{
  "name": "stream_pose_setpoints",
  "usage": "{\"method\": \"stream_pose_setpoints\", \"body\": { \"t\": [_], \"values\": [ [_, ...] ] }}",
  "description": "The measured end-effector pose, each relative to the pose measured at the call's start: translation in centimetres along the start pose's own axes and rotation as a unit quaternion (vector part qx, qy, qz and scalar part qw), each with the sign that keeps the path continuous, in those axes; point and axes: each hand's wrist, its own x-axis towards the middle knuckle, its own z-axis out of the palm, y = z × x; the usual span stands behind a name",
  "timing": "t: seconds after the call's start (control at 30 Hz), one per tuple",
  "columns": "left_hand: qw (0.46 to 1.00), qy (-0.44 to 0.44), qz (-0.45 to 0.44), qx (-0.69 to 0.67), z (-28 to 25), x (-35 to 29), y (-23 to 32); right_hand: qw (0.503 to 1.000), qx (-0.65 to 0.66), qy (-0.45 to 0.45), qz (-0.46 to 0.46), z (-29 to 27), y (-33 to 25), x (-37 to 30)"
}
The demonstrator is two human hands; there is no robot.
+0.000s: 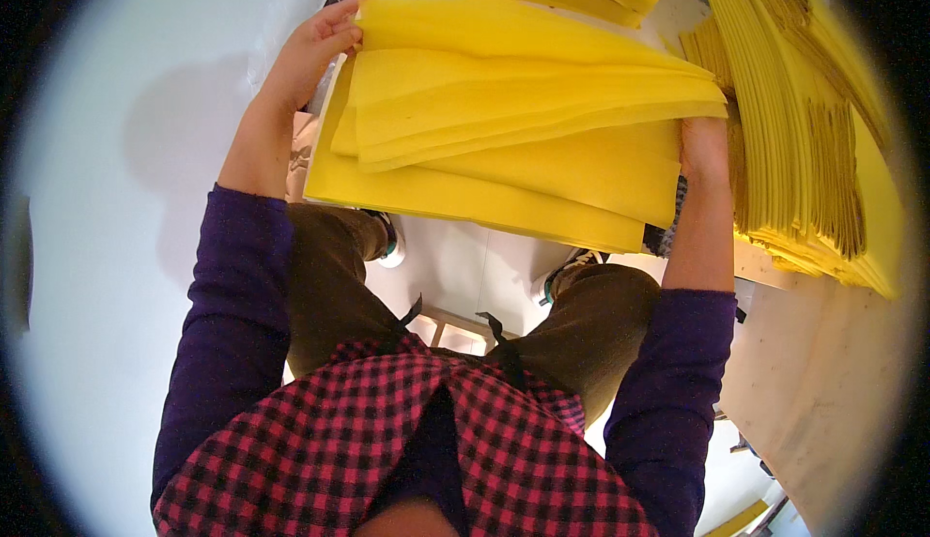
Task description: The person repeatedly folds large yellow fabric sheets in half and stacks them on a wooden workbench. They handle each sheet one at a time, aligning edges and pressing folds before placing the folded piece onto a growing stack.
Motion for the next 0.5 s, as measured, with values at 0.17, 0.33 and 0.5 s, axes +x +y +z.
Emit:
{"method": "stream_pose_setpoints", "body": {
  "t": [0.17,0.33,0.5],
  "values": [
    [0.994,0.023,-0.008,0.105,-0.6,0.8,0.7,0.997,-0.047,0.028,0.045,1.4,-1.7,0.0],
    [0.992,0.044,0.012,0.119,-0.1,1.1,1.0,0.997,-0.042,0.005,0.061,1.4,-1.9,0.5],
    [0.983,0.011,-0.090,0.158,-0.8,1.7,1.0,0.996,-0.037,-0.023,0.080,0.9,-1.7,1.5]
  ]
}}
